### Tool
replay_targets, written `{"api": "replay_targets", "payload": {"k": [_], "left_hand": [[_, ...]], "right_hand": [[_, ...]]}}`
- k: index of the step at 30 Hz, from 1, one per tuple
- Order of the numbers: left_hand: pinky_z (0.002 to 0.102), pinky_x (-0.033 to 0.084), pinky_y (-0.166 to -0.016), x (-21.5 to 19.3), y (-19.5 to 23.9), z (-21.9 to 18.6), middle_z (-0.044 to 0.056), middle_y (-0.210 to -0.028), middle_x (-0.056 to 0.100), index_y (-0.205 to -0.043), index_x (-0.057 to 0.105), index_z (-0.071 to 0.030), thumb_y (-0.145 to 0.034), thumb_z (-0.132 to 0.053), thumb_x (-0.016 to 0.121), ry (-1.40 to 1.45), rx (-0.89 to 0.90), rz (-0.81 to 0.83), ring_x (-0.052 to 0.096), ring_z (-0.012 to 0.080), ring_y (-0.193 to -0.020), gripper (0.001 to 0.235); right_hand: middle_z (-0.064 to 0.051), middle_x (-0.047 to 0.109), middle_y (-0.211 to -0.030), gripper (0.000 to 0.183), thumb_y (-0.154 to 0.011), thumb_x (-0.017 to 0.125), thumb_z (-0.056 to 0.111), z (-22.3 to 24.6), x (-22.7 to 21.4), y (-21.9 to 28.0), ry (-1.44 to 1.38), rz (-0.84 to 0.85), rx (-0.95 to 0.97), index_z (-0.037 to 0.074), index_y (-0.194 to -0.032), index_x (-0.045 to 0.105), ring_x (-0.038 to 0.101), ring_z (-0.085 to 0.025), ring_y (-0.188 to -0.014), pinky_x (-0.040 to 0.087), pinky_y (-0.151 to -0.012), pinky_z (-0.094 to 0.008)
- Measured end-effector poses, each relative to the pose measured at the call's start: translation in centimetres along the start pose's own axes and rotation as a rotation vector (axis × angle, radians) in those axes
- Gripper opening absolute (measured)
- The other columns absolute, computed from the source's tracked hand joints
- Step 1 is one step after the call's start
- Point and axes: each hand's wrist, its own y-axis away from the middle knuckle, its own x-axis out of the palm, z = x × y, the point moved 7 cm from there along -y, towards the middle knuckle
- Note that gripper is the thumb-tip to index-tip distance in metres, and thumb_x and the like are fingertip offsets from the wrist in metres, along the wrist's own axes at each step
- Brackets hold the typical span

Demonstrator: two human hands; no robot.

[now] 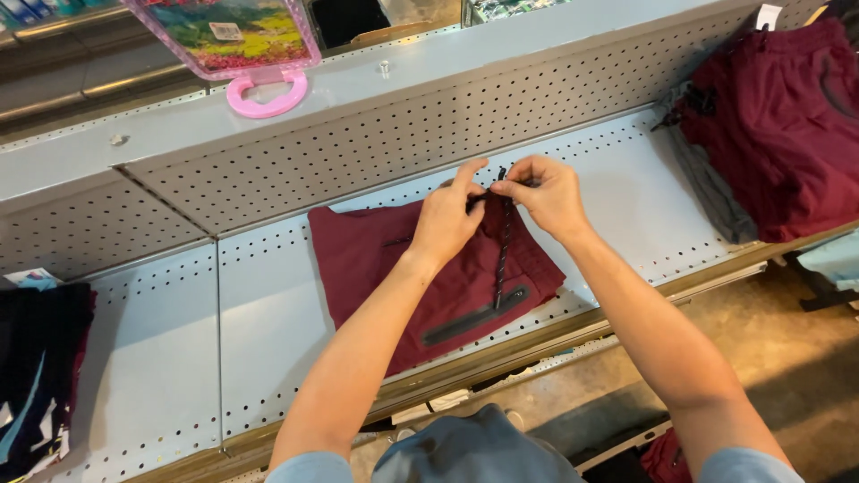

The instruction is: Folding a pair of maroon shorts and placing them on a retail shelf.

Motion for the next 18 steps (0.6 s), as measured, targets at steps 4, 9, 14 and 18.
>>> {"api": "replay_targets", "payload": {"k": [4, 9, 14, 18], "left_hand": [[0.041, 0.06, -0.09, -0.3, 0.4, -0.3, -0.004, -0.104, 0.078, -0.139, 0.047, -0.028, -0.09, -0.014, 0.068, 0.064, 0.005, -0.059, 0.073, 0.0234, -0.097, 0.056], [0.037, 0.061, -0.087, -0.7, 0.2, -0.4, -0.007, -0.099, 0.078, -0.119, 0.051, -0.025, -0.09, -0.017, 0.07, 0.033, 0.064, -0.112, 0.073, 0.0211, -0.094, 0.036], [0.033, 0.06, -0.085, -0.7, 0.2, 0.5, -0.006, -0.091, 0.076, -0.098, 0.064, -0.024, -0.09, -0.018, 0.072, 0.009, 0.152, -0.187, 0.073, 0.0188, -0.093, 0.013], [0.042, 0.059, -0.088, -1.8, 1.0, -1.6, 0.008, -0.096, 0.077, -0.096, 0.072, -0.012, -0.079, -0.034, 0.086, 0.074, 0.224, -0.147, 0.072, 0.0314, -0.097, 0.031]], "right_hand": [[-0.013, 0.077, -0.086, 0.014, -0.083, 0.091, 0.011, 0.2, -0.1, 0.8, 0.117, 0.055, -0.059, 0.008, -0.093, 0.081, 0.073, -0.016, -0.071, 0.06, -0.062, -0.027], [-0.011, 0.073, -0.101, 0.016, -0.09, 0.078, 0.014, 4.6, 1.2, 2.6, 0.537, 0.285, -0.293, 0.009, -0.105, 0.079, 0.071, -0.034, -0.096, 0.057, -0.084, -0.047], [-0.01, 0.067, -0.088, 0.015, -0.095, 0.071, 0.007, 1.3, 0.9, 0.8, 0.103, 0.4, -0.027, 0.002, -0.108, 0.076, 0.061, -0.021, -0.08, 0.052, -0.07, -0.034], [-0.006, 0.066, -0.078, 0.015, -0.096, 0.067, 0.007, 0.0, 1.0, 0.3, -0.05, 0.408, 0.192, 0.003, -0.107, 0.078, 0.054, -0.009, -0.065, 0.048, -0.055, -0.022]]}}
